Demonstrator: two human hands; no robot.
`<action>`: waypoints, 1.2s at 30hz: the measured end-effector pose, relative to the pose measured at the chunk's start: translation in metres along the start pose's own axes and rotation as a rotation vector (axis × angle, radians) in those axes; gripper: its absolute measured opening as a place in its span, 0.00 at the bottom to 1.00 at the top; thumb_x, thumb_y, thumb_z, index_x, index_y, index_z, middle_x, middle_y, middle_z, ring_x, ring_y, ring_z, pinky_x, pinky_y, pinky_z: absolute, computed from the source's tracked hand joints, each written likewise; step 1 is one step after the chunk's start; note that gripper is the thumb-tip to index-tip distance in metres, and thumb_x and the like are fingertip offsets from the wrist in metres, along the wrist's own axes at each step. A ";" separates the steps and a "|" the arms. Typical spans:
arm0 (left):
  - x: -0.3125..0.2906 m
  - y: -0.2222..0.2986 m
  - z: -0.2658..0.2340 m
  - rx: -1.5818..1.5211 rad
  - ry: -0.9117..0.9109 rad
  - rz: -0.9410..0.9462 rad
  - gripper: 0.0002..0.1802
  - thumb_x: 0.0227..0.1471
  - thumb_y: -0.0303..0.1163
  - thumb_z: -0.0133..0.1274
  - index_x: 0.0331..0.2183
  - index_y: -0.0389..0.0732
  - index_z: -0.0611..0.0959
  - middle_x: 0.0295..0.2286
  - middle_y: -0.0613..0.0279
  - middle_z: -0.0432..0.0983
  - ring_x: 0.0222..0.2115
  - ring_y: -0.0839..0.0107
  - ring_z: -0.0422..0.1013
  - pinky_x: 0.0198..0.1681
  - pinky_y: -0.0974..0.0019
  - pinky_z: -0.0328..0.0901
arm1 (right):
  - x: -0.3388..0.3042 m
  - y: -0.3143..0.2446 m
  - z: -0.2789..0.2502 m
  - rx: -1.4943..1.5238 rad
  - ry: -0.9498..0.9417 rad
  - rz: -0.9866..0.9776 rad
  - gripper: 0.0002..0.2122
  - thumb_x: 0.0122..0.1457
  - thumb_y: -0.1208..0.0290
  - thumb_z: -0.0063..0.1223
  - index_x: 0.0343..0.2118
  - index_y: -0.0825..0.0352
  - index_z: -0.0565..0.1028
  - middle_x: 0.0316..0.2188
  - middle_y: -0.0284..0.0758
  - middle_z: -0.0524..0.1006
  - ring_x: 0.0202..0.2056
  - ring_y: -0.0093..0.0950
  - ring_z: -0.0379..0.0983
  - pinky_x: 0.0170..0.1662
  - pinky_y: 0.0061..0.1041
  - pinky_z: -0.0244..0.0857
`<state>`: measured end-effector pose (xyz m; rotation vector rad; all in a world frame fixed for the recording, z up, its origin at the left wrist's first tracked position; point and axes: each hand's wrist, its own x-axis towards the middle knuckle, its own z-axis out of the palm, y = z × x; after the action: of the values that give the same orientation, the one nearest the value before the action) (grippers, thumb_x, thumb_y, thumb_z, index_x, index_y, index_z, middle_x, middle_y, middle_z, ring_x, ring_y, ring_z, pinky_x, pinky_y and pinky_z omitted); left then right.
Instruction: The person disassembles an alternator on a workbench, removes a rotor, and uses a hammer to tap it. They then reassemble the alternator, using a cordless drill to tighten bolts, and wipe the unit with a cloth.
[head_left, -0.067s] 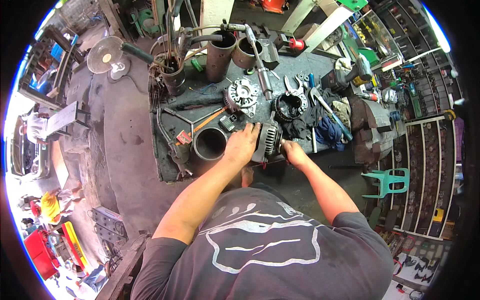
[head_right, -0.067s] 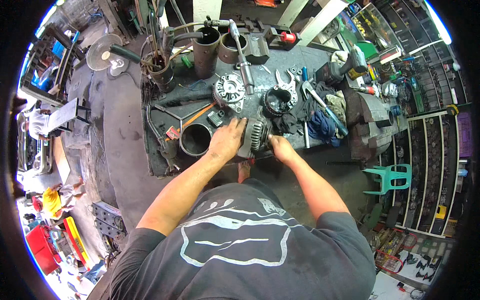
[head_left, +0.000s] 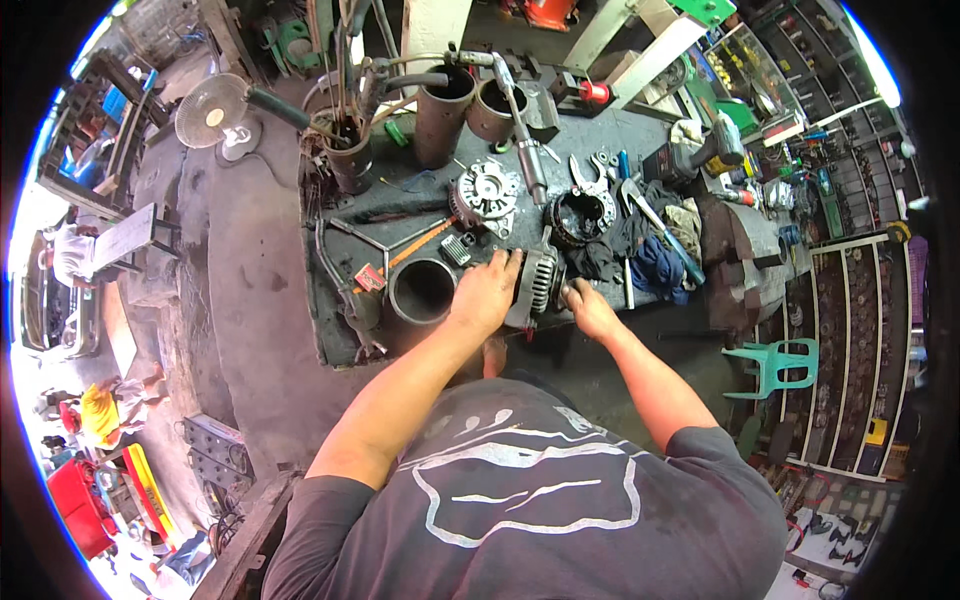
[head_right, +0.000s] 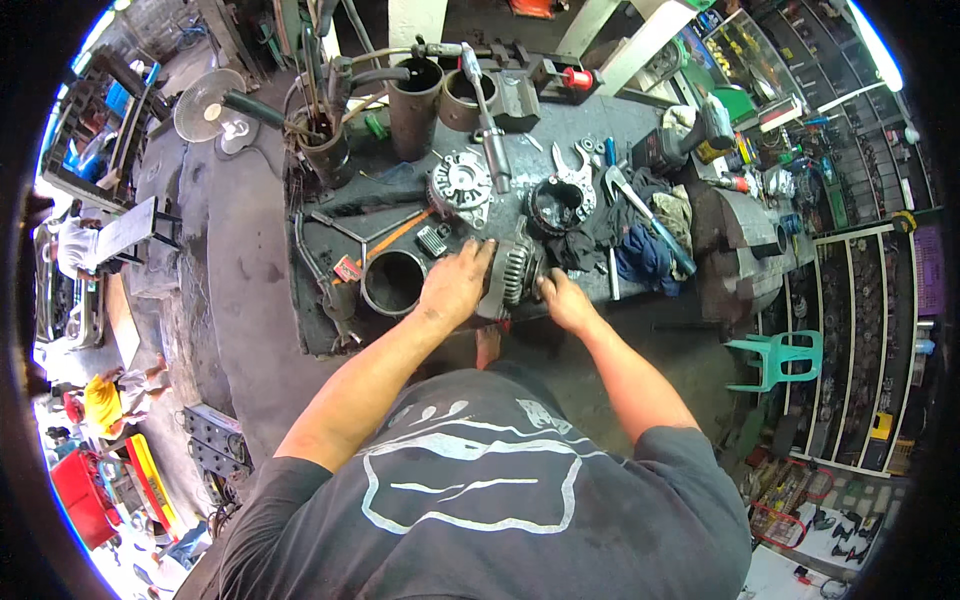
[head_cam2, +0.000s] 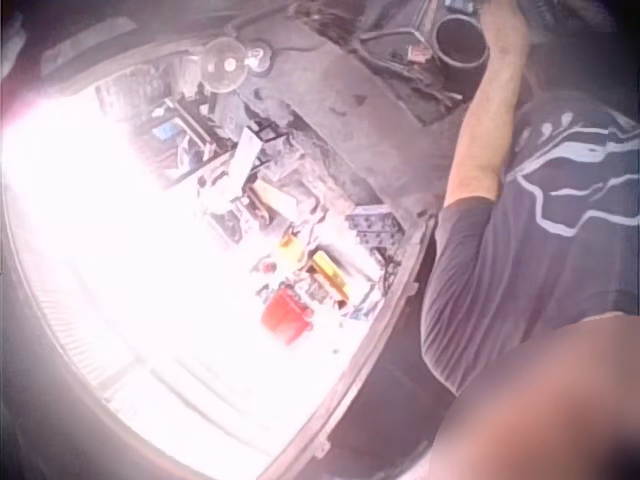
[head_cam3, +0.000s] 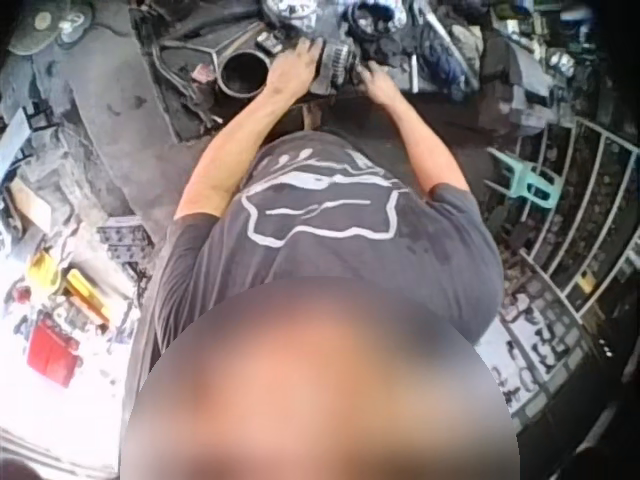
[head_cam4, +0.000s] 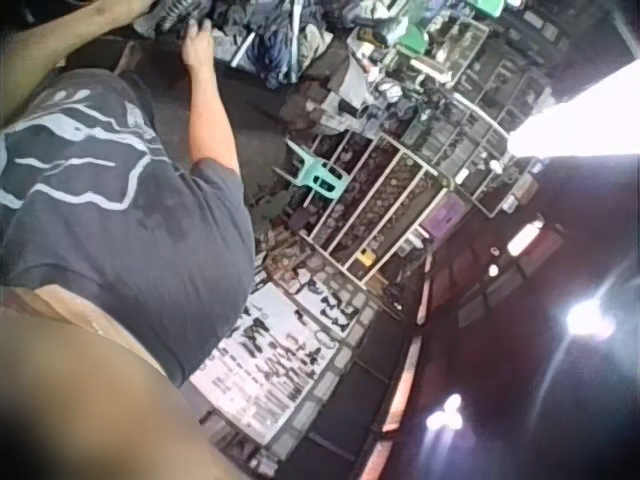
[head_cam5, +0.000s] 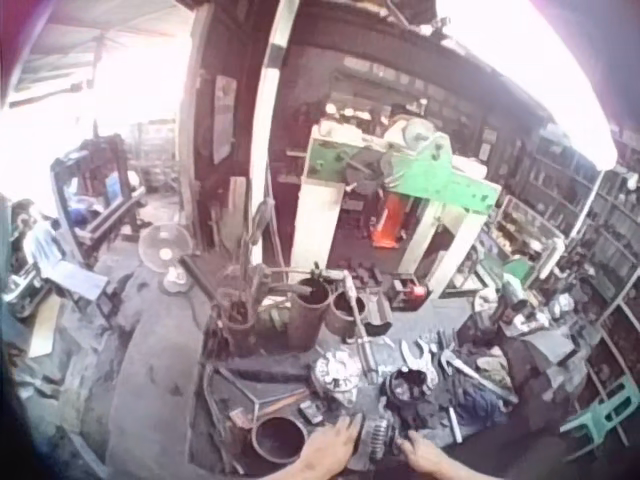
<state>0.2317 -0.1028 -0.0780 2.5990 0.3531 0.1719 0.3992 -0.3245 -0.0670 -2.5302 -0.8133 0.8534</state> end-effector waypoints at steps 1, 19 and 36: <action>0.000 -0.001 0.002 0.005 0.027 0.017 0.39 0.53 0.28 0.61 0.67 0.37 0.74 0.50 0.45 0.76 0.39 0.48 0.82 0.44 0.47 0.77 | 0.001 0.004 0.001 -0.025 0.032 -0.034 0.22 0.76 0.51 0.44 0.55 0.70 0.72 0.45 0.60 0.82 0.51 0.63 0.77 0.56 0.55 0.70; 0.008 -0.001 0.016 -0.030 0.013 -0.060 0.34 0.62 0.29 0.52 0.69 0.40 0.73 0.54 0.46 0.74 0.42 0.46 0.82 0.47 0.46 0.77 | 0.119 0.099 -0.111 0.191 0.425 -0.251 0.17 0.73 0.61 0.54 0.43 0.74 0.81 0.36 0.47 0.81 0.34 0.37 0.73 0.42 0.40 0.69; -0.125 0.087 -0.041 -0.477 0.507 -0.777 0.33 0.55 0.24 0.66 0.62 0.34 0.79 0.56 0.45 0.80 0.46 0.60 0.83 0.52 0.58 0.76 | 0.225 0.142 -0.271 0.417 1.035 -0.037 0.50 0.59 0.59 0.74 0.75 0.78 0.54 0.66 0.65 0.71 0.66 0.55 0.72 0.70 0.44 0.64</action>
<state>0.1227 -0.1913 -0.0056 1.7663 1.2838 0.5539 0.7767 -0.3327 -0.0288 -2.1204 -0.2796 -0.3165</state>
